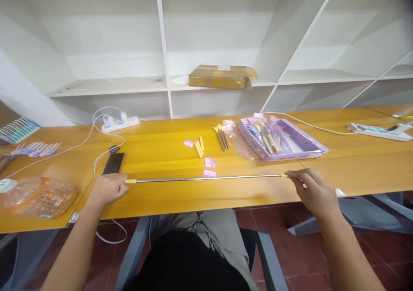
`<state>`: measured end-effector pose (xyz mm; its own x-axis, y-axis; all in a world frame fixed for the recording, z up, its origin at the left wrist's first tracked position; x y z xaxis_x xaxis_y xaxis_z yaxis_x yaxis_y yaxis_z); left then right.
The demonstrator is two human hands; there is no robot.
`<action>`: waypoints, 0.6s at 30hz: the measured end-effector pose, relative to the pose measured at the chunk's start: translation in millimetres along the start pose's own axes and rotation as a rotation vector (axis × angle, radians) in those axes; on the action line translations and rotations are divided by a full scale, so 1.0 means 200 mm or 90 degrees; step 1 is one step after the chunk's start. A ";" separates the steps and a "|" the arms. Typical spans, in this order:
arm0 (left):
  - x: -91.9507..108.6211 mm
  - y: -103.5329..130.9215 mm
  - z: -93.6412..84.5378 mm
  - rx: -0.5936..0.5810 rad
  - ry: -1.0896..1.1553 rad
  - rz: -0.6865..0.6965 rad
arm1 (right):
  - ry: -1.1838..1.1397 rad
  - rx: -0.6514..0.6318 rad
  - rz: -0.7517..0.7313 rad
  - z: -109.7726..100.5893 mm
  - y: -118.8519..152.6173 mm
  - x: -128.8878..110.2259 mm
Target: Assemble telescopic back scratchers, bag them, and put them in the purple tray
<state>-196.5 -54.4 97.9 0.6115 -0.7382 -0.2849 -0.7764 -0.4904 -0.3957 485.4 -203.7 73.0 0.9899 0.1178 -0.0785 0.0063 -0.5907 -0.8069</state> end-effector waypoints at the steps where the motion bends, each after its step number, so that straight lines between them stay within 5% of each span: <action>1: 0.00 -0.01 0.00 -0.013 0.004 -0.007 | 0.001 -0.005 0.011 0.01 0.01 0.01; 8: 0.04 -0.08 0.06 -0.168 0.026 -0.130 | -0.039 -0.121 0.122 0.11 0.11 0.04; 14: 0.10 -0.17 0.07 -0.214 0.034 -0.174 | -0.024 -0.131 0.163 0.18 0.10 0.07; 18: 0.34 -0.37 0.12 -0.252 0.099 -0.214 | -0.115 -0.108 0.136 0.31 0.01 -0.23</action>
<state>-93.7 -56.3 86.8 0.8294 -0.5558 -0.0556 -0.5586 -0.8261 -0.0750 431.7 -160.4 38.0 0.9302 0.1081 -0.3508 -0.1601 -0.7405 -0.6527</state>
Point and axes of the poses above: each hand's wrist, its own y-axis away from the middle knuckle, its own z-axis out of the palm, x = y × z, the point moved 4 cm from there along -y, towards the middle knuckle, and after that the axes turned 14 degrees about z, right-handed, at the moved point
